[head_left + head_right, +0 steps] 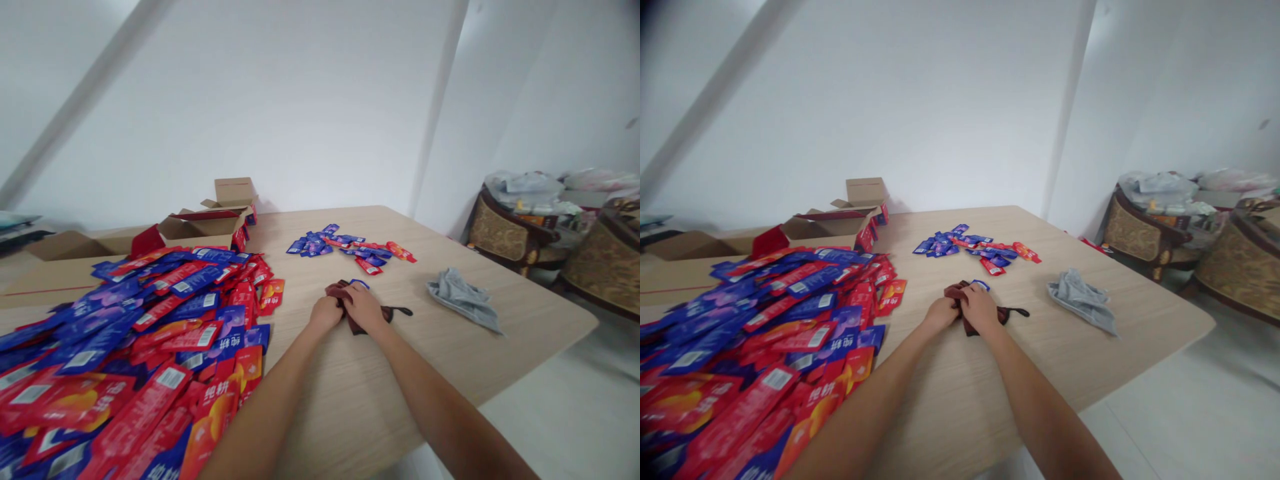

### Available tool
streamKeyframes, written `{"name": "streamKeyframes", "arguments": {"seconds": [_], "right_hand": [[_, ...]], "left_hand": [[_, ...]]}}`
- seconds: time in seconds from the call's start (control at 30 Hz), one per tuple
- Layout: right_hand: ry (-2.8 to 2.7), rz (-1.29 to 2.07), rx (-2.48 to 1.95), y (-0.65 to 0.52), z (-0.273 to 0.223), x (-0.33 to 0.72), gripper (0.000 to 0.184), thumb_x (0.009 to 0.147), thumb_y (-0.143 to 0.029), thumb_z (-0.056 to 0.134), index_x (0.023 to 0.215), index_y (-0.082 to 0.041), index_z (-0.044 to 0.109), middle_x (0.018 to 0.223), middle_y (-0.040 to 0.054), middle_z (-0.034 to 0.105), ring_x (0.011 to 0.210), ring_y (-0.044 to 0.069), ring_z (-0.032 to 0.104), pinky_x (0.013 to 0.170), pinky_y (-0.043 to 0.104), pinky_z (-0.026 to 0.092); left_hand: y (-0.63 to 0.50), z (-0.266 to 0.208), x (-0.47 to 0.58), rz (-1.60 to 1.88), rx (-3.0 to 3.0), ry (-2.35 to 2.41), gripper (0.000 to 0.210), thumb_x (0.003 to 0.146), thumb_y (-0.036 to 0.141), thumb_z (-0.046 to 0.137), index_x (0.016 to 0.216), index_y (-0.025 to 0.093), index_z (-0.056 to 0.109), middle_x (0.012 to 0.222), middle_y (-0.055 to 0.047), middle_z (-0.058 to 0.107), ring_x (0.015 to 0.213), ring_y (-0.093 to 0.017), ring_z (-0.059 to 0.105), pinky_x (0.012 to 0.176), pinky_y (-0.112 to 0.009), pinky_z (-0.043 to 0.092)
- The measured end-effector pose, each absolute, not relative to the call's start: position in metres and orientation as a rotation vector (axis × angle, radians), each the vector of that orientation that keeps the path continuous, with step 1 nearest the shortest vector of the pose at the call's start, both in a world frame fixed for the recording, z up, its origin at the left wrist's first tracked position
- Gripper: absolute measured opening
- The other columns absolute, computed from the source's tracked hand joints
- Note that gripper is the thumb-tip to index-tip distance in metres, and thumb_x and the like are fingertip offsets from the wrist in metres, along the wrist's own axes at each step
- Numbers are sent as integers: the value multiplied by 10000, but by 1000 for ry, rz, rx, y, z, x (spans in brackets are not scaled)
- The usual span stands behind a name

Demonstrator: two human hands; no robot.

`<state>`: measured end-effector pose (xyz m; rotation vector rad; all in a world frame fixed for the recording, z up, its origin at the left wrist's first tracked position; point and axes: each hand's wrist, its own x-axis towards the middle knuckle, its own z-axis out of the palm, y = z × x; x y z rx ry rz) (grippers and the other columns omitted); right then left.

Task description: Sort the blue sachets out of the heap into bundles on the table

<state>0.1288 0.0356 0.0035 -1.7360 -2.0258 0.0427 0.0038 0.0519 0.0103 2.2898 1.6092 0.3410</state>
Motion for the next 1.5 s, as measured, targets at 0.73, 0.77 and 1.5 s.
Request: {"name": "streamKeyframes", "arguments": {"seconds": [0.73, 0.77, 1.5], "right_hand": [[-1406, 104, -1533, 43, -2, 159, 377, 860, -357, 371, 1134, -188, 567, 1080, 91, 567, 1014, 222, 529, 885, 345, 410], [-1482, 125, -1496, 38, 1, 150, 361, 863, -350, 378, 1131, -198, 567, 1077, 80, 566, 1002, 210, 534, 880, 331, 413], [-1898, -147, -2026, 33, -2, 129, 279, 926, -343, 360, 1107, -221, 534, 1041, 80, 534, 898, 194, 576, 673, 271, 387]], "left_hand": [[12, 3, -61, 1067, 1723, 1493, 251, 802, 214, 436, 732, 147, 667, 631, -38, 651, 617, -143, 623, 619, -235, 485], [12, 2, -61, 1062, 1654, 1488, 239, 805, 221, 436, 709, 147, 641, 603, -31, 636, 579, -139, 617, 583, -232, 484], [24, -1, -56, 826, 1065, 1327, 162, 857, 109, 374, 788, 100, 520, 496, -30, 611, 381, -113, 564, 428, -208, 446]]}}
